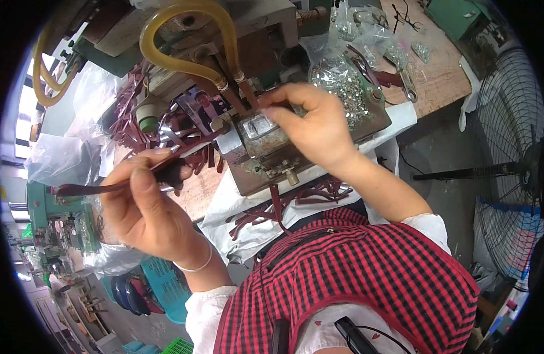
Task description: The person repeatedly picks maroon leather straps and small metal hardware from a workbench, inserts them into a press machine, and operates the press to attach the hardware. Finished pieces are placed on the bench while the process continues.
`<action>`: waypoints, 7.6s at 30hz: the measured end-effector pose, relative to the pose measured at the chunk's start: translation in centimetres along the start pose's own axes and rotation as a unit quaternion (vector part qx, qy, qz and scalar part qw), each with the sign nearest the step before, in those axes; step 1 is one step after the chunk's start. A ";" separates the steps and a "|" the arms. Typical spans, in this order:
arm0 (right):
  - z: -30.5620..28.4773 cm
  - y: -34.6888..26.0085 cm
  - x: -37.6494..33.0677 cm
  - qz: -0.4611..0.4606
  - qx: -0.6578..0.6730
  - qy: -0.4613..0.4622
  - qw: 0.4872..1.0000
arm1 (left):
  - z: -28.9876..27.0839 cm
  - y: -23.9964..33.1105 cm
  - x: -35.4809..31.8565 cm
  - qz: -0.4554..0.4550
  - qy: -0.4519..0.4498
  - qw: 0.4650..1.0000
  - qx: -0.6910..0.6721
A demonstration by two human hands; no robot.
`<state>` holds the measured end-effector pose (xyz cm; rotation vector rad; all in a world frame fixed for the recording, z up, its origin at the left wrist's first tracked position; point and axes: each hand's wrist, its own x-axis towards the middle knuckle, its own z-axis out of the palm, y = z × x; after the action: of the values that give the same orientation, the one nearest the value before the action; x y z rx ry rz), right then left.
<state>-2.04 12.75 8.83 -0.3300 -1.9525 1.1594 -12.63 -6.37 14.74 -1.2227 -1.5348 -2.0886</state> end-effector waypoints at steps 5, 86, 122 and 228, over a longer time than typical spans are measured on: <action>1.5 -1.1 -0.5 0.194 0.276 -0.007 0.941 | 1.5 -1.9 2.3 -0.007 0.033 0.998 0.051; 1.3 0.5 -0.8 0.137 0.197 0.017 0.971 | -8.6 -11.9 -5.7 -0.038 0.064 0.963 0.261; -8.1 12.7 -4.6 0.164 0.224 0.252 0.927 | -6.3 -6.8 -6.0 -0.052 0.062 0.921 0.380; 0.6 1.3 -0.1 0.099 0.165 -0.012 0.981 | -14.1 -13.9 -7.2 -0.130 -0.063 0.835 0.530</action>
<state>-2.61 13.01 7.59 -0.3398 -1.7365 1.5974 -23.88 -15.06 -0.86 -0.7136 -2.4719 -0.8690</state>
